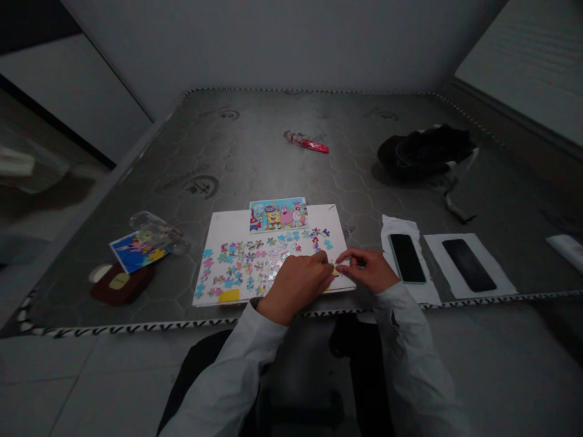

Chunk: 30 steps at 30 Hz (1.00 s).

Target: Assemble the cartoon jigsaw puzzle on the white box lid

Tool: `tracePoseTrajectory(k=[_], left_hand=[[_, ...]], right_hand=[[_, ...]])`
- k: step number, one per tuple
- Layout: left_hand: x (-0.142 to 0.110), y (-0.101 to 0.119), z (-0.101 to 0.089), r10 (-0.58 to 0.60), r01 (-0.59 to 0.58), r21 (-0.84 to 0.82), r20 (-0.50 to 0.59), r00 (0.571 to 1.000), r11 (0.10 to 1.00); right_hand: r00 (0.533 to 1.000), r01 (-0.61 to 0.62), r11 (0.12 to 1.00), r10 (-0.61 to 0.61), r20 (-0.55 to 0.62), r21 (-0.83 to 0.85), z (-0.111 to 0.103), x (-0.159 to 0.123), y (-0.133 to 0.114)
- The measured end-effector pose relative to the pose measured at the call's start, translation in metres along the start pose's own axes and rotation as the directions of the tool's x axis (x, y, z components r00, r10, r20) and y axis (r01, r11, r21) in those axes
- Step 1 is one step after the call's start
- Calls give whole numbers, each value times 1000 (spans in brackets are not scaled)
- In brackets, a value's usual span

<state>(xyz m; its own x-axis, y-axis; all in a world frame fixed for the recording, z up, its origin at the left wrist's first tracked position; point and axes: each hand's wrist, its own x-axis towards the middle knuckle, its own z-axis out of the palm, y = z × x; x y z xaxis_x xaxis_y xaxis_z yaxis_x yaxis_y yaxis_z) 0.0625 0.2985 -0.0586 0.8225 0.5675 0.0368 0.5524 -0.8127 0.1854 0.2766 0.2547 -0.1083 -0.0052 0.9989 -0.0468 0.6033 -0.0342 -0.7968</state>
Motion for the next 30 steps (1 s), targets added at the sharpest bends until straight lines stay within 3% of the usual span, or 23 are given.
tracePoseTrajectory(k=[6, 11, 16, 22, 27, 30], left_hand=[[1, 2, 0, -20, 20, -3, 22, 1000, 1000], [-1, 1, -6, -34, 33, 8, 11, 999, 999], [-9, -19, -22, -201, 202, 29, -26, 979, 979], [-26, -49, -47, -479, 480, 60, -35, 877, 875], [-42, -59, -58, -608, 604, 76, 40, 793, 793], [-52, -66, -60, -695, 692, 64, 91, 713, 719]], right_hand=[[999, 32, 998, -33, -13, -55, 0, 1, -5], [993, 9, 997, -18, -116, -75, -1, 1, -6], [961, -58, 987, 13, -277, -153, 0, 2, 3], [942, -18, 947, -91, -323, -320, 0, 3, 8], [930, 36, 906, -185, -319, -421, 3, 4, 8], [919, 62, 891, -227, -323, -450, 4, 5, 5]])
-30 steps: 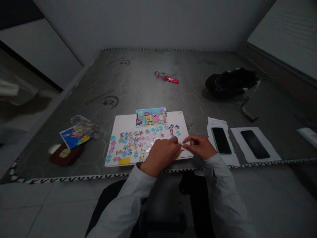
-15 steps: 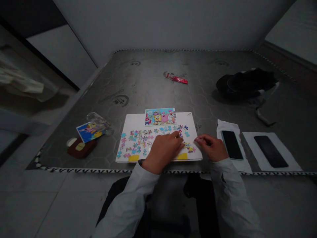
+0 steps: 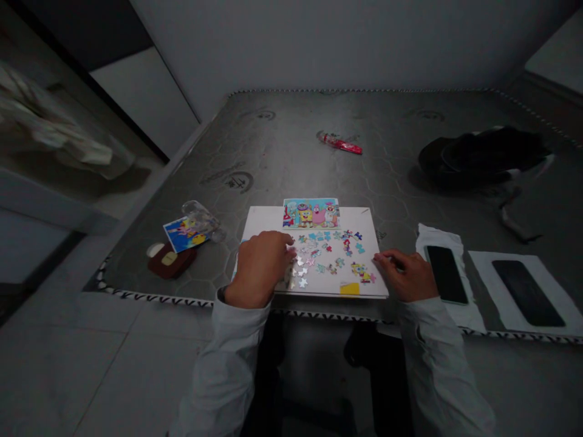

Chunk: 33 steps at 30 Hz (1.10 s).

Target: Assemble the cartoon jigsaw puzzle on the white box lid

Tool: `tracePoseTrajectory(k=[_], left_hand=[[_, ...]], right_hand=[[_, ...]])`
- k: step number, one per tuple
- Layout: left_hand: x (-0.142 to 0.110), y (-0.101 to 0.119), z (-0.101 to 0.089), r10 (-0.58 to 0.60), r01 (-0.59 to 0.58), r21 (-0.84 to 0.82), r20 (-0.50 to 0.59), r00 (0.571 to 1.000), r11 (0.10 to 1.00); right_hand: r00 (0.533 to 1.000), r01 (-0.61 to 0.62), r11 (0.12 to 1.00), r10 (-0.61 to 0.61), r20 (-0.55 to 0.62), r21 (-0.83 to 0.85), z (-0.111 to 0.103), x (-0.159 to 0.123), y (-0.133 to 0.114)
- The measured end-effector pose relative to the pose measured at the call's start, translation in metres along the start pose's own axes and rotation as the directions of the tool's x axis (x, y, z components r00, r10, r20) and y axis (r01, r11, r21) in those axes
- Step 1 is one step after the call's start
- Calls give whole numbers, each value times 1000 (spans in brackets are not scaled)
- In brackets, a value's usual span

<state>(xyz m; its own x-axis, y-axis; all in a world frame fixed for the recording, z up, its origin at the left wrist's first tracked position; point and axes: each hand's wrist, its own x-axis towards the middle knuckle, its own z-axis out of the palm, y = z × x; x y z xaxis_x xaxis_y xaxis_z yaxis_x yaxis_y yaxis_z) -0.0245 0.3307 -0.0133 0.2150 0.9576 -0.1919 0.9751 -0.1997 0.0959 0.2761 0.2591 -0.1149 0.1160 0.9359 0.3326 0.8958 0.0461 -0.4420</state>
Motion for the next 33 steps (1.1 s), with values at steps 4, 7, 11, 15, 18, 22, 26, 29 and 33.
tracePoseTrajectory(k=[4, 7, 11, 15, 18, 22, 26, 29, 33], left_hand=[[0, -17, -1, -123, 123, -7, 33, 992, 992], [-2, -29, -4, -184, 185, -26, 46, 982, 982], [-13, -43, -16, -237, 236, -44, -7, 971, 971], [-24, -53, -27, -301, 299, -37, -152, 941, 953], [-25, -57, -27, -324, 319, -55, -145, 935, 946], [-21, -59, -23, -303, 297, -74, -91, 949, 952], [-21, -61, -22, -289, 283, -77, -83, 954, 956], [-21, -61, -23, -290, 282, -84, -111, 950, 956], [-20, -60, -24, -303, 290, -104, -139, 943, 951]], right_hand=[[1000, 25, 999, -25, -14, -26, 0, 1, -3], [999, 28, 998, -29, -17, -47, 1, 0, -3], [999, 41, 997, -41, 2, -71, 3, -2, 2], [998, 57, 994, -58, -11, -90, 6, -2, 5], [996, 80, 993, -83, -24, -87, 7, -2, 1], [996, 64, 993, -69, -48, -94, 6, -4, -8], [997, 49, 992, -55, -53, -118, 7, -5, -11], [997, 61, 991, -67, -48, -119, 7, -5, -10], [996, 86, 987, -87, -2, -139, 6, -3, -9]])
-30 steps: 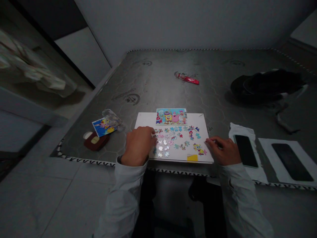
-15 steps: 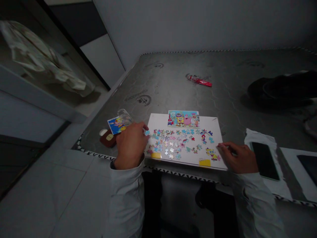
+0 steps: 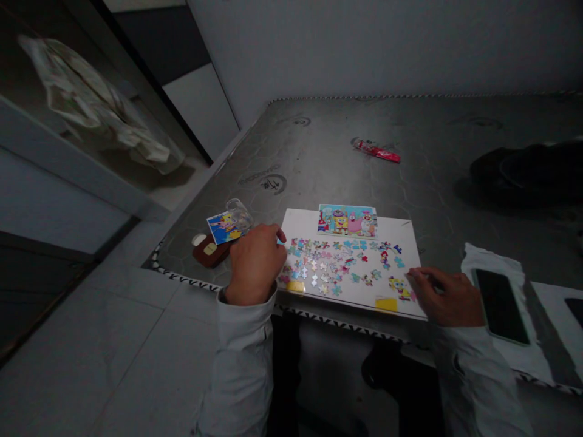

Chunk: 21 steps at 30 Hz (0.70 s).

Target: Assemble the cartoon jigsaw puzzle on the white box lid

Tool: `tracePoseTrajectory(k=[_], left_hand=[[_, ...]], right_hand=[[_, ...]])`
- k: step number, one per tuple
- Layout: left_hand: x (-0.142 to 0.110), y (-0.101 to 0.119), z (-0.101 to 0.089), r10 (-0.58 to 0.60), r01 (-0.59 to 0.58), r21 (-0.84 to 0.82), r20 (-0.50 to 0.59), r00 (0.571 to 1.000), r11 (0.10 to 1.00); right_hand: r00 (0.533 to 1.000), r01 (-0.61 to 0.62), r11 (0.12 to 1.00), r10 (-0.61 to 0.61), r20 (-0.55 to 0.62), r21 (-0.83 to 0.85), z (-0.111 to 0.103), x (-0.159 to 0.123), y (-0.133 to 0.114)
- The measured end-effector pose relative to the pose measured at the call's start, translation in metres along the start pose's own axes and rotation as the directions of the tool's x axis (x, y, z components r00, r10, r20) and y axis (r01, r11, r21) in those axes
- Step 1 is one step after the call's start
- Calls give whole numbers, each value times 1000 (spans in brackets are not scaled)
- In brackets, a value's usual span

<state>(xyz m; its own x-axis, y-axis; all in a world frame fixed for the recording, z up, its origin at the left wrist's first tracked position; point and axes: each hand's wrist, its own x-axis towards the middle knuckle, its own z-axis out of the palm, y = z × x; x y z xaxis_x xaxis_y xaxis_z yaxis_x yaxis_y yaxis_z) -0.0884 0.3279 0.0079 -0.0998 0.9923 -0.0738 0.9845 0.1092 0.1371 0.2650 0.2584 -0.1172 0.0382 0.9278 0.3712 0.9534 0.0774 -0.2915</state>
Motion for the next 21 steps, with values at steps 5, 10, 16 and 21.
tracePoseTrajectory(k=[5, 10, 16, 21], left_hand=[[0, 2, 2, 17, -17, -1, -5, 1000, 1000], [2, 4, 4, 15, -15, -12, -7, 1000, 1000], [8, 10, 13, 29, -28, -36, 20, 999, 999], [10, 15, 19, 58, -58, -50, -7, 998, 997]], right_hand=[[999, 17, 1000, -16, -38, 26, 0, 1, -1], [999, -19, 999, 20, -42, 34, 1, -1, -5], [998, -21, 998, 25, -52, 66, 3, -2, -2], [997, -38, 996, 43, -57, 82, 5, -2, 2]])
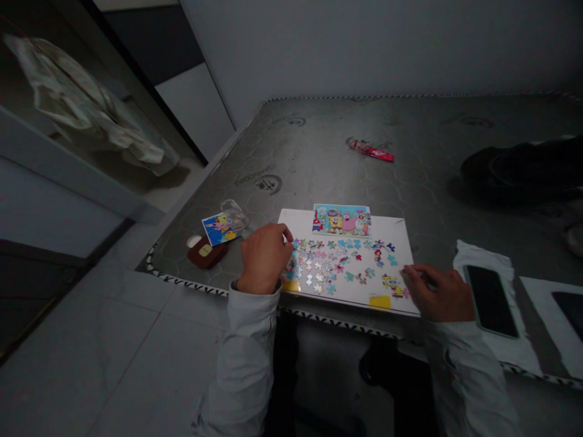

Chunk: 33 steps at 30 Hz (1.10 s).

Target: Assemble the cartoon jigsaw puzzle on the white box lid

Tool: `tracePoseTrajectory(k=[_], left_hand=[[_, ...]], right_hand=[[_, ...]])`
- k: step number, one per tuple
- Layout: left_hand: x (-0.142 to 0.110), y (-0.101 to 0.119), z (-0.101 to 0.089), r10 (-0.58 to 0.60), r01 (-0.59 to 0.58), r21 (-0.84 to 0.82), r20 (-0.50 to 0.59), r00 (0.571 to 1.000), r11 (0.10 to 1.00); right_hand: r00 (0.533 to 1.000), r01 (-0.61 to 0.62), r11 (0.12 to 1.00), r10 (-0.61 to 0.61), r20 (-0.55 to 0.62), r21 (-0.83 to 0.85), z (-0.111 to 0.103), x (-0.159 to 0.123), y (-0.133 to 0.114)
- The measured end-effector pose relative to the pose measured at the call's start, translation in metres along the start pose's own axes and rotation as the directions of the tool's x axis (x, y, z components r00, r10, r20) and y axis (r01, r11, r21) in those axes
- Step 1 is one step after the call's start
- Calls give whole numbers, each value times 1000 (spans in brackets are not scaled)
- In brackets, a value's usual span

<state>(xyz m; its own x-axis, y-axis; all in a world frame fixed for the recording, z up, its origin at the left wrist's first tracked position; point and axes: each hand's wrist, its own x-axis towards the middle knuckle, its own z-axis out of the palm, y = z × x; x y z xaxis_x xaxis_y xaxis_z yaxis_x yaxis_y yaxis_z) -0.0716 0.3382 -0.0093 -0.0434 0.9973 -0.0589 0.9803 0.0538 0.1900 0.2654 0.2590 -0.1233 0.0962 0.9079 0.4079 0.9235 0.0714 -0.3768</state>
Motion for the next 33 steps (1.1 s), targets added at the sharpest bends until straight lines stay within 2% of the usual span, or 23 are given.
tracePoseTrajectory(k=[5, 8, 15, 19, 25, 33], left_hand=[[4, 9, 7, -15, 14, -28, -55, 998, 1000], [7, 19, 15, 29, -36, -70, -96, 995, 997], [8, 47, 44, 205, -205, -104, -14, 979, 973], [8, 56, 56, 237, -238, -100, -16, 971, 966], [9, 61, 60, 230, -229, -69, 6, 973, 971], [10, 63, 62, 191, -192, -57, -20, 981, 980]], right_hand=[[1000, 20, 1000, -20, 3, 10, 0, 0, 1], [1000, 21, 1000, -21, -1, -4, -1, 0, 3], [999, 40, 999, -40, 23, -14, -3, 2, 4], [1000, 5, 1000, -5, 25, -6, -2, 2, 3], [1000, -3, 1000, 3, 1, 12, -4, 3, 3], [999, -39, 999, 38, 8, 26, -7, 1, 1]])
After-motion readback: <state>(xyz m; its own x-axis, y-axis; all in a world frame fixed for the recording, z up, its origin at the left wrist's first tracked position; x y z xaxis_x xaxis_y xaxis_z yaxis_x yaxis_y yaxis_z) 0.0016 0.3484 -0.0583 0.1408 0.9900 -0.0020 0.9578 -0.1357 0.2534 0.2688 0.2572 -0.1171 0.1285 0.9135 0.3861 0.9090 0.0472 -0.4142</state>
